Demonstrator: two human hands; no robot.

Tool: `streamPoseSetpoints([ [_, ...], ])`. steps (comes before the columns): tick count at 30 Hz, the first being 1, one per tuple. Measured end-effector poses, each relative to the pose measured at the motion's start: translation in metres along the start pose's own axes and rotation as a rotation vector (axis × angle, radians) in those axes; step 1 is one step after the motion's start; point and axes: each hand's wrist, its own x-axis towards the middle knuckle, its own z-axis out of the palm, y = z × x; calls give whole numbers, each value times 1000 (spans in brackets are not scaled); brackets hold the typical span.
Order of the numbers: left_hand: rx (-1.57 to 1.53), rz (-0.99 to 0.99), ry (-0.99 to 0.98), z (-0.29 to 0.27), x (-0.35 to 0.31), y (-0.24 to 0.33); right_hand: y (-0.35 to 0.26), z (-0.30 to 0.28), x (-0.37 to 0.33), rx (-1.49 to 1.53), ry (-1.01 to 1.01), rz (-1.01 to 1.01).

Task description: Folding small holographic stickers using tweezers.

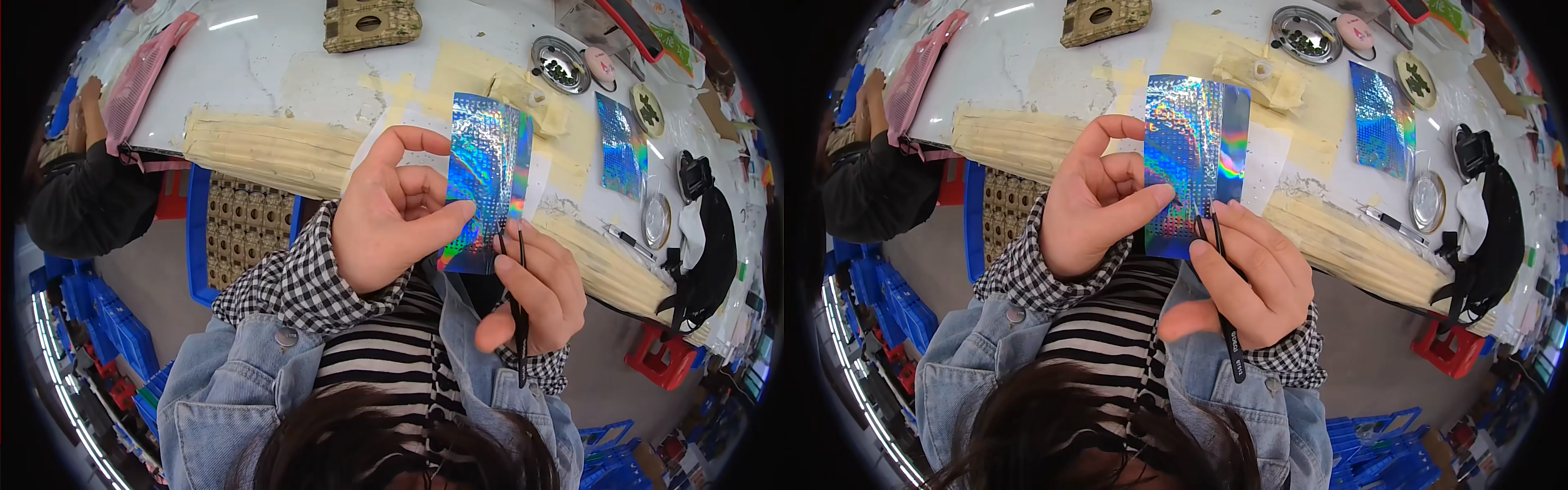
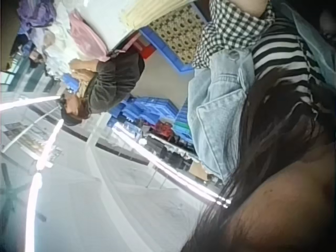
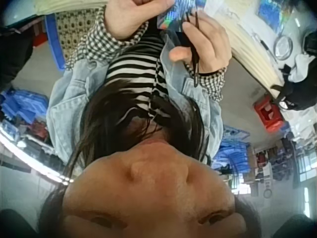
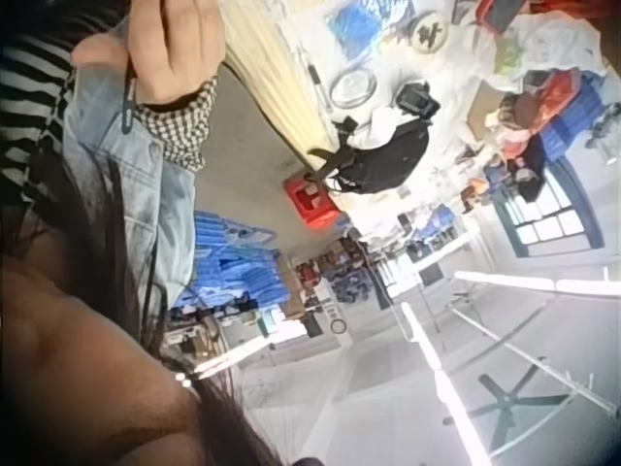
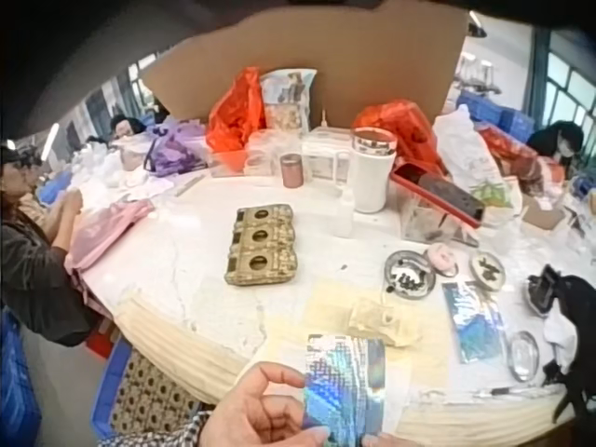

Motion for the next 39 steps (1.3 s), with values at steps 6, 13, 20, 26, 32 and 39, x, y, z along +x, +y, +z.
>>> streamPoseSetpoints([
  [6,63,-24,-1,-4,-1,0,4,11,1,-6,8,-75],
  [13,36,-27,-22,-5,0,0,3,13,5,18,-30,-51],
  [20,26,-33,-24,-7,-1,1,2,13,5,25,-50,-23],
  [26,12,-31,-25,-8,-1,0,1,14,5,58,-42,0],
  [32,10,-37,-28,-9,-2,2,0,15,6,77,-50,25],
  [39,48,2,-11,-9,-4,-2,-2,14,8,86,-39,55],
])
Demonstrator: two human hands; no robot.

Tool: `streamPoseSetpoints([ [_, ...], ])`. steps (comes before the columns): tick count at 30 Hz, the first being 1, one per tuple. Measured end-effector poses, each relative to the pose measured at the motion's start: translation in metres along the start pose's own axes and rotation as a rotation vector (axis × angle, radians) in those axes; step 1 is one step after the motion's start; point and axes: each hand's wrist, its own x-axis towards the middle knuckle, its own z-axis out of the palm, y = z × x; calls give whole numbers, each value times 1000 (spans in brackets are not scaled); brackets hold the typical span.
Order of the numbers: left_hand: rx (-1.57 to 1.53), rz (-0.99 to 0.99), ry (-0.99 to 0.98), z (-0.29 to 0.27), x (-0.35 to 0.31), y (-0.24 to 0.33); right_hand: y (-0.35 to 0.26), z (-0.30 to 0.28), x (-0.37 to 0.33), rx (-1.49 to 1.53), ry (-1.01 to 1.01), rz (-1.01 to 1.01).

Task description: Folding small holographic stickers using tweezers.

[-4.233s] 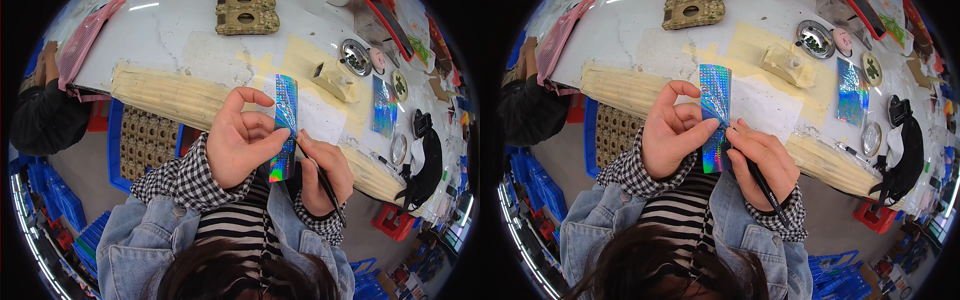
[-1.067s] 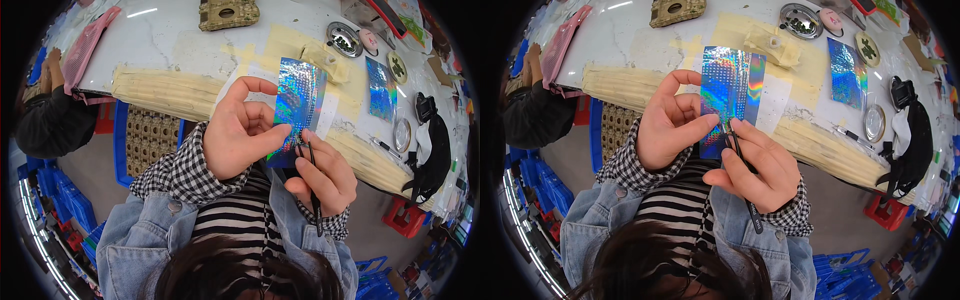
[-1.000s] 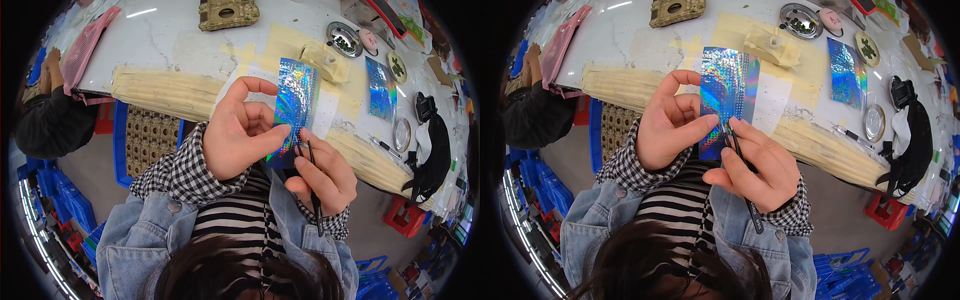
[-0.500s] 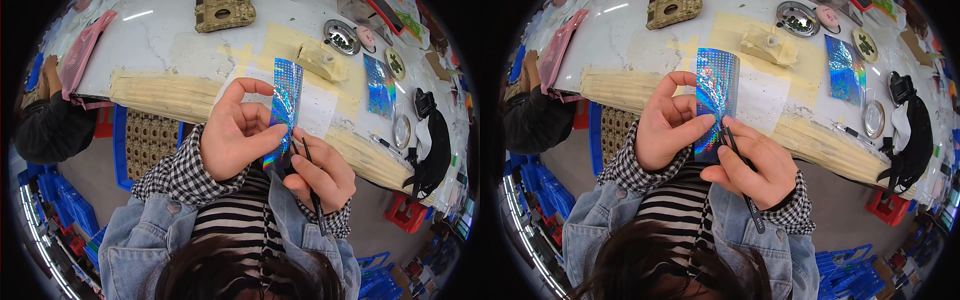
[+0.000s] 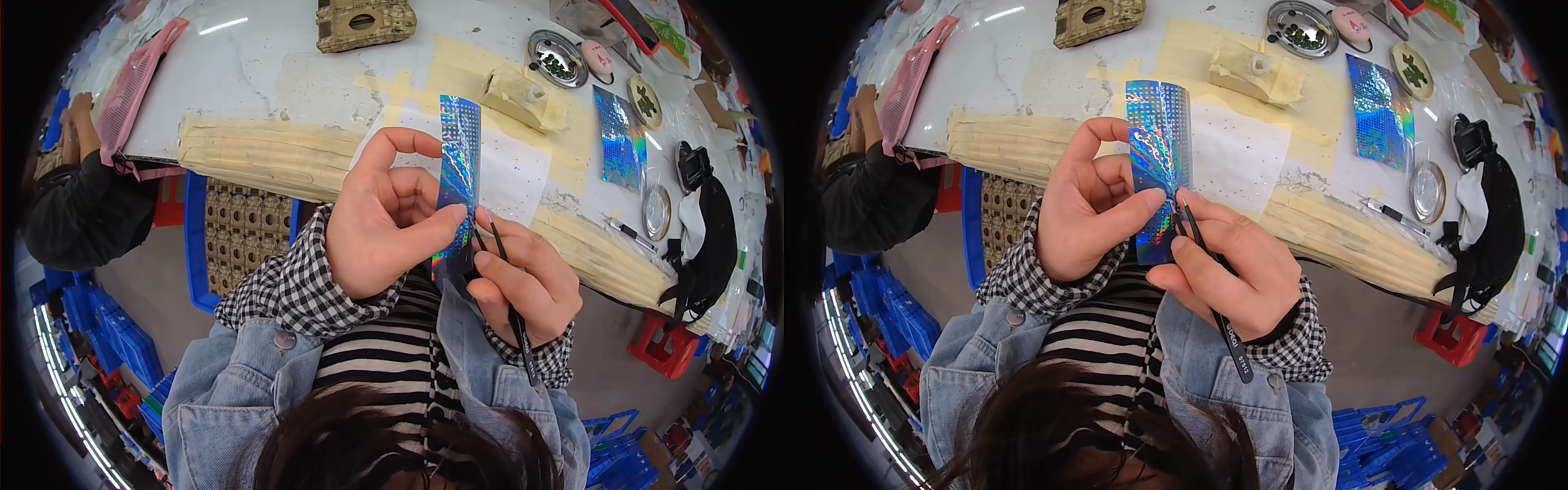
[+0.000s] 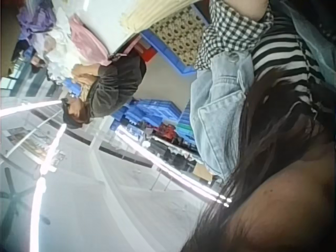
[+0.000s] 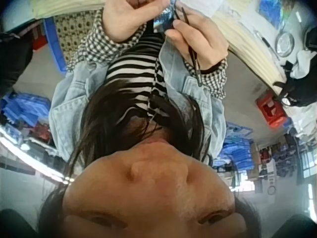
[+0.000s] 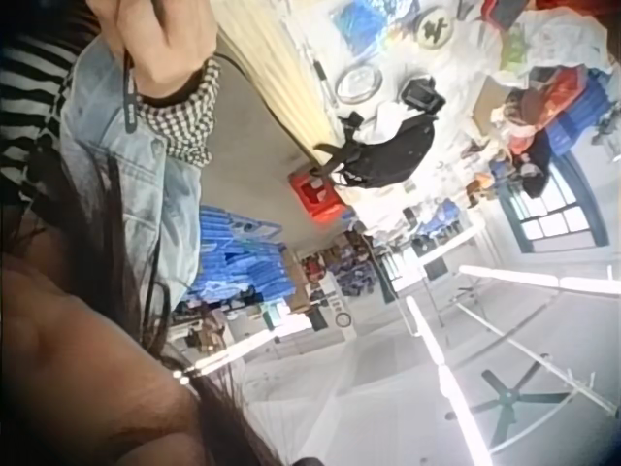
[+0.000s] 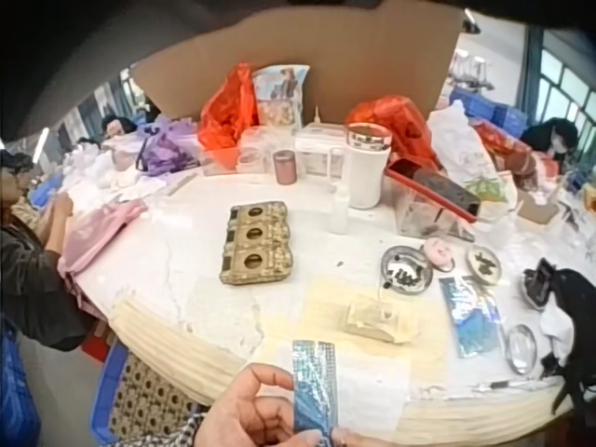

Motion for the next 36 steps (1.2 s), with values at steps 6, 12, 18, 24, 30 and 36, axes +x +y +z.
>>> streamPoseSetpoints([
  [6,14,-3,-7,0,1,-1,0,1,1,-3,10,6],
  [12,17,-43,-38,-3,0,1,0,0,1,-3,-4,16],
  [18,-12,-40,-12,0,1,0,1,-1,1,-8,-10,-1],
  [24,-104,-74,7,-1,3,0,3,2,-3,-40,0,-57],
  [30,-167,-112,9,-1,4,-1,5,6,-5,-14,36,-69],
  [36,-170,-102,2,-3,3,-1,5,5,-5,-5,27,-80],
])
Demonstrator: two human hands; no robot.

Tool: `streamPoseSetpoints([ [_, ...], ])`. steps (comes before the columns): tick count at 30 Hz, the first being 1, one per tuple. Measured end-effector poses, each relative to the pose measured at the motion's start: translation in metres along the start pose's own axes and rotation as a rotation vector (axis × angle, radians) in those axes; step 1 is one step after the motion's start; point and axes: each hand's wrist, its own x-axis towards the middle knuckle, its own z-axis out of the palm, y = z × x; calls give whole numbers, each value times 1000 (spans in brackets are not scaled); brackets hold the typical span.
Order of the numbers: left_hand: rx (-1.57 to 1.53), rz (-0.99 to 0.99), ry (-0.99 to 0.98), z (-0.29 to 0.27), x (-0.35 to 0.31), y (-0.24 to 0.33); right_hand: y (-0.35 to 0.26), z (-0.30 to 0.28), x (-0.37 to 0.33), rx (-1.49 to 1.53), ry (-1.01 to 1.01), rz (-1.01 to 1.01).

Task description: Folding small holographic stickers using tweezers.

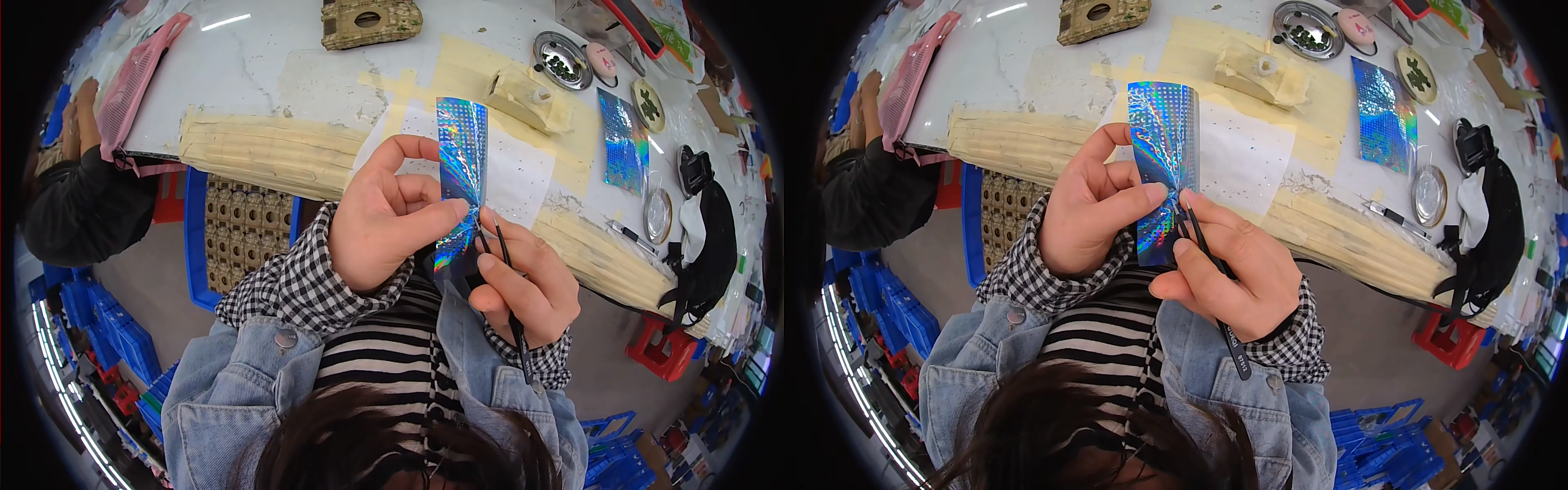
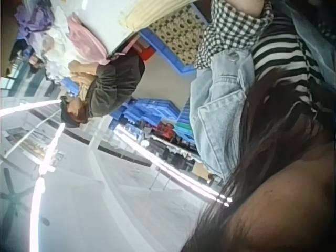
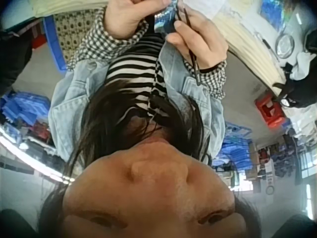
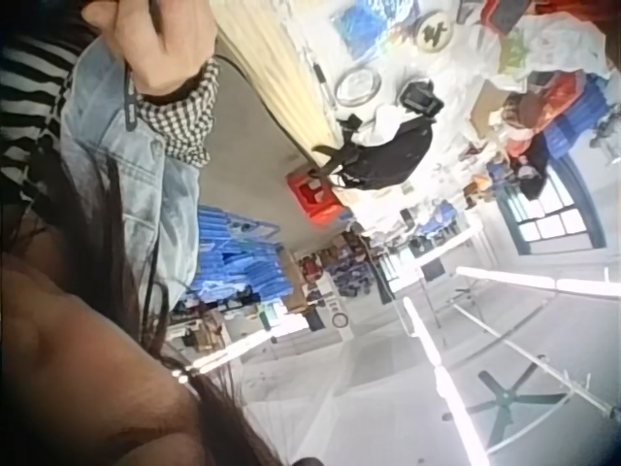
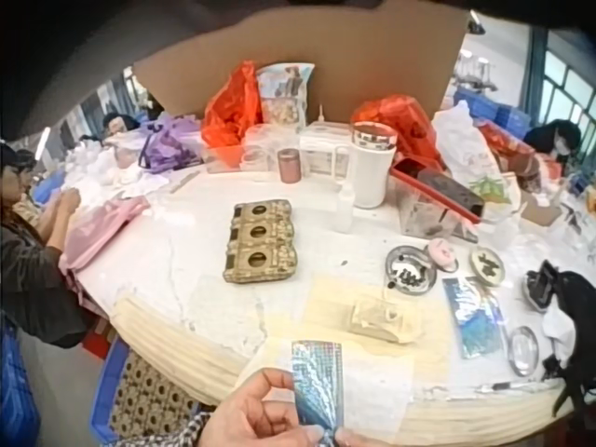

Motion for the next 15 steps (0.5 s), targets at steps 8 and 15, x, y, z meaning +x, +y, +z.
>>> streamPoseSetpoints([
  [8,52,69,24,1,-1,-2,-3,-1,3,-3,-20,40],
  [15,61,80,31,2,-2,-3,-5,-3,6,-10,-53,61],
])
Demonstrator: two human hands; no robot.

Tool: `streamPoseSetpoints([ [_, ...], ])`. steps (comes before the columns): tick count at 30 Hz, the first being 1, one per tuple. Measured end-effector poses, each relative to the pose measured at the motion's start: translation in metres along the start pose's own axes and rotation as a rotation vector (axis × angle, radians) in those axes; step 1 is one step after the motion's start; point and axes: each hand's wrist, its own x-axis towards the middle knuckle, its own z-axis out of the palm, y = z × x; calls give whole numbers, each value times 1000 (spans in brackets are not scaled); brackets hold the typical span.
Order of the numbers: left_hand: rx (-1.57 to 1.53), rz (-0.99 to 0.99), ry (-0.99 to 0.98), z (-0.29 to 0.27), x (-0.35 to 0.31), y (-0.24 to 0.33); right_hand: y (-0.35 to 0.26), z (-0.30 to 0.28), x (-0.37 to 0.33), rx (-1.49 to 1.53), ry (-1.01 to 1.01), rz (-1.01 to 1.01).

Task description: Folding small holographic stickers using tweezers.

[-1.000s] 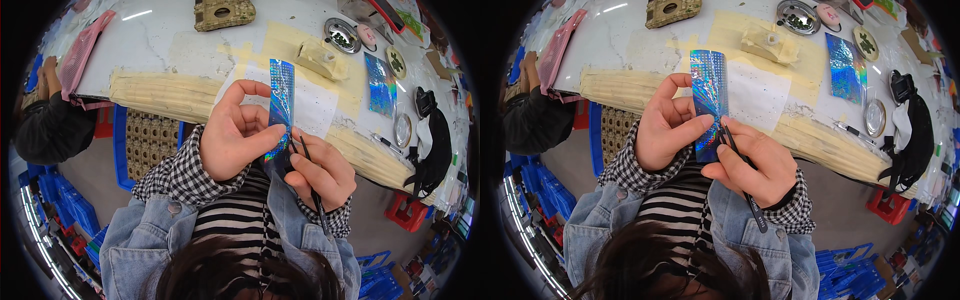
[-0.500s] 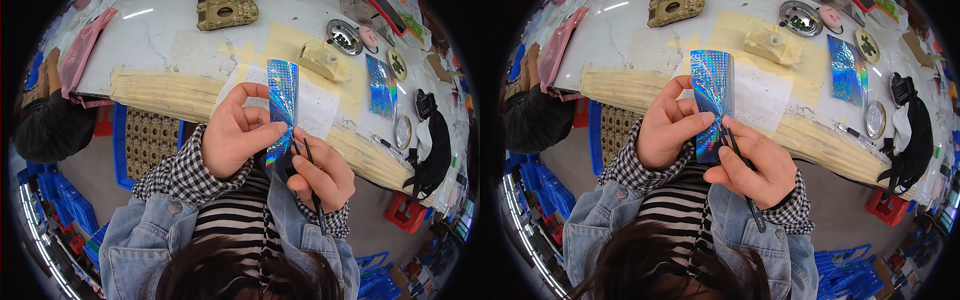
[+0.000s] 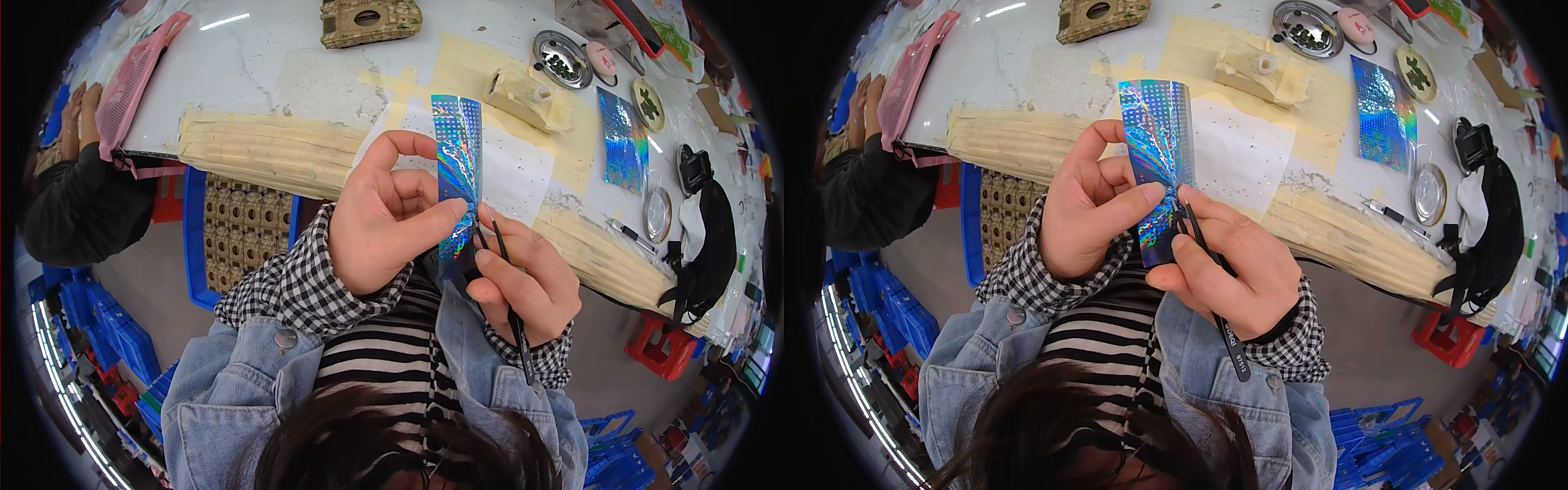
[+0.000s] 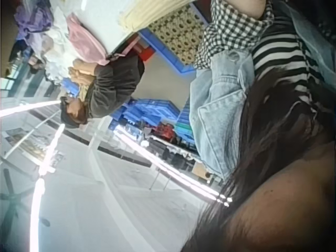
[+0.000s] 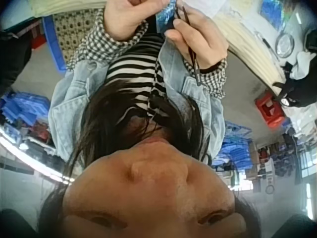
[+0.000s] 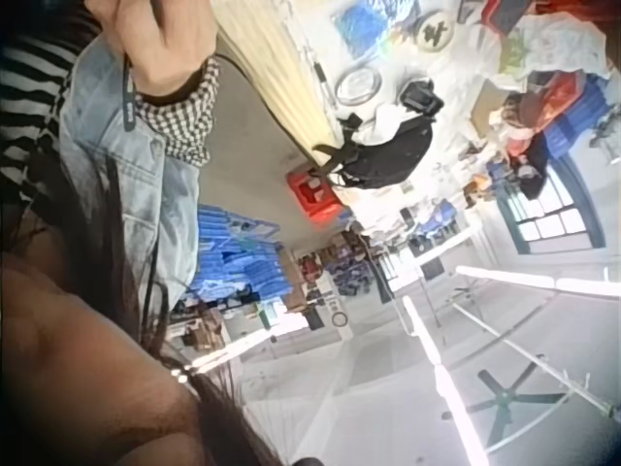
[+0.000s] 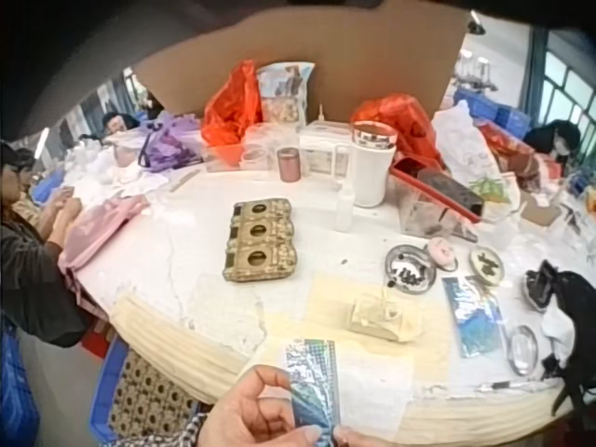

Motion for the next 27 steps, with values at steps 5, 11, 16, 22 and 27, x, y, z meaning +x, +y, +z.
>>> streamPoseSetpoints([
  [5,-20,-21,-4,-1,1,-1,1,2,-1,-1,17,-11],
  [11,-67,-56,-10,0,2,0,2,3,-3,16,48,-23],
  [16,-93,-73,-7,-1,2,0,5,6,-5,17,62,-48],
  [22,-104,-34,-1,-1,3,-3,3,0,-8,159,133,18],
  [27,-69,-16,-2,0,2,1,-4,5,-11,252,236,284],
])
